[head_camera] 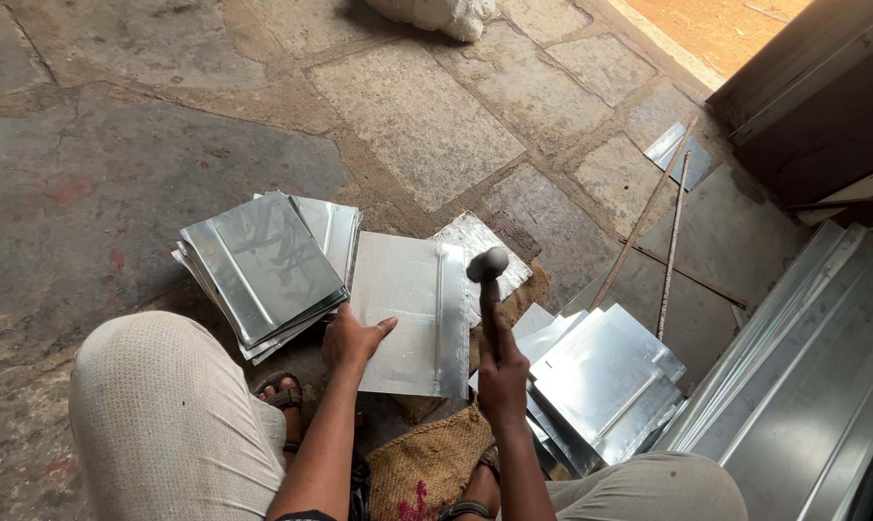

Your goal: The person holds metal sheets against a small metal anvil and hammers the edges to flatten or shape them.

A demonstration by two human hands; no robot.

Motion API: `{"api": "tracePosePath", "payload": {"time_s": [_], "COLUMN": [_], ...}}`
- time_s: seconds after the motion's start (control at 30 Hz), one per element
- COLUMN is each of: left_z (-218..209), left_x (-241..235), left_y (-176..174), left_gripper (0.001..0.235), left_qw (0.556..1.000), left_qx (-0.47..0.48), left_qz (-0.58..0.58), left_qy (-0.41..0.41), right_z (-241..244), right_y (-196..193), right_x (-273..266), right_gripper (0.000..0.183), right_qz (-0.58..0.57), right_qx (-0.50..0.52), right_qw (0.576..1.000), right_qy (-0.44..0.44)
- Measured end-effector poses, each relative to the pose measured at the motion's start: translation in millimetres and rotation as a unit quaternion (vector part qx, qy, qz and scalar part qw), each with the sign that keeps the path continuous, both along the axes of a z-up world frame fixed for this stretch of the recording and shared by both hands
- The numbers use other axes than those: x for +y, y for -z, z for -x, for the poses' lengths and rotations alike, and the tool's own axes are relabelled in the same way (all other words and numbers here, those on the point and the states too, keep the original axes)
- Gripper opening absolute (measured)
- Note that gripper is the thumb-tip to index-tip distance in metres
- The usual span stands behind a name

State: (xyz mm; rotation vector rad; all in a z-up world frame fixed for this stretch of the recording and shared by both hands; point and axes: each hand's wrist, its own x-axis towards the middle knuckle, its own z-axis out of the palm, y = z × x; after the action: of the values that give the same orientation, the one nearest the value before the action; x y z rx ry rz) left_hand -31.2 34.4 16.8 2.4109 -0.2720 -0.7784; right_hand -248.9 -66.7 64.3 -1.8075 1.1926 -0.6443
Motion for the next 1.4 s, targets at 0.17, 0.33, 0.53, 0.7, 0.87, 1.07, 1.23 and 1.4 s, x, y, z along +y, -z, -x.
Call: {"api": "tracePosePath", "payload": {"time_s": [0.17, 0.33, 0.53, 0.7, 0.87, 1.07, 1.23, 1.4], "left_z": [1.2, 4.8, 4.9, 4.3, 4.5, 2.3, 2.0, 2.0], "left_x": [1.5, -8.2, -7.7, -7.6, -9.6, -15.8, -10.8, -11.0], "left_y": [1.5, 0.4, -8.7, -12.2, -8.9, -7.0, -3.6, 7.3], "left_gripper": [0.100, 0.092, 0.091, 0.093, 0.091, 0.095, 0.090, 0.092], "left_qw": [0.999, 0.999, 1.000, 1.000, 1.000, 0.998, 1.000, 0.999], "left_qx": [-0.043, -0.020, -0.002, -0.007, -0.020, -0.038, -0.019, -0.017], "left_qz": [0.015, 0.019, 0.017, -0.002, 0.003, 0.030, 0.010, 0.031], "left_qy": [-0.006, -0.026, -0.025, -0.027, -0.024, -0.036, -0.023, -0.020], "right_z": [9.3, 18.9, 1.6, 15.4, 14.7, 10.5, 21.8, 14.8], "right_y": [-0.1, -27.6, -15.3, -39.0, -31.0, -10.8, -9.6, 0.7], "right_x": [-5.6, 4.2, 8.0, 0.5, 3.5, -8.2, -1.7, -2.7], "right_gripper": [0.050, 0.051, 0.053, 0.055, 0.055, 0.053, 0.051, 0.052], "right_qz": [0.064, 0.068, -0.063, 0.000, 0.114, -0.021, 0.073, -0.052], "right_qx": [0.026, -0.057, 0.098, -0.002, -0.086, 0.098, -0.023, 0.103], "right_qw": [0.997, 0.996, 0.993, 0.999, 0.990, 0.995, 0.997, 0.993], "right_qy": [0.020, 0.032, 0.023, 0.053, 0.007, 0.024, 0.006, 0.023]}}
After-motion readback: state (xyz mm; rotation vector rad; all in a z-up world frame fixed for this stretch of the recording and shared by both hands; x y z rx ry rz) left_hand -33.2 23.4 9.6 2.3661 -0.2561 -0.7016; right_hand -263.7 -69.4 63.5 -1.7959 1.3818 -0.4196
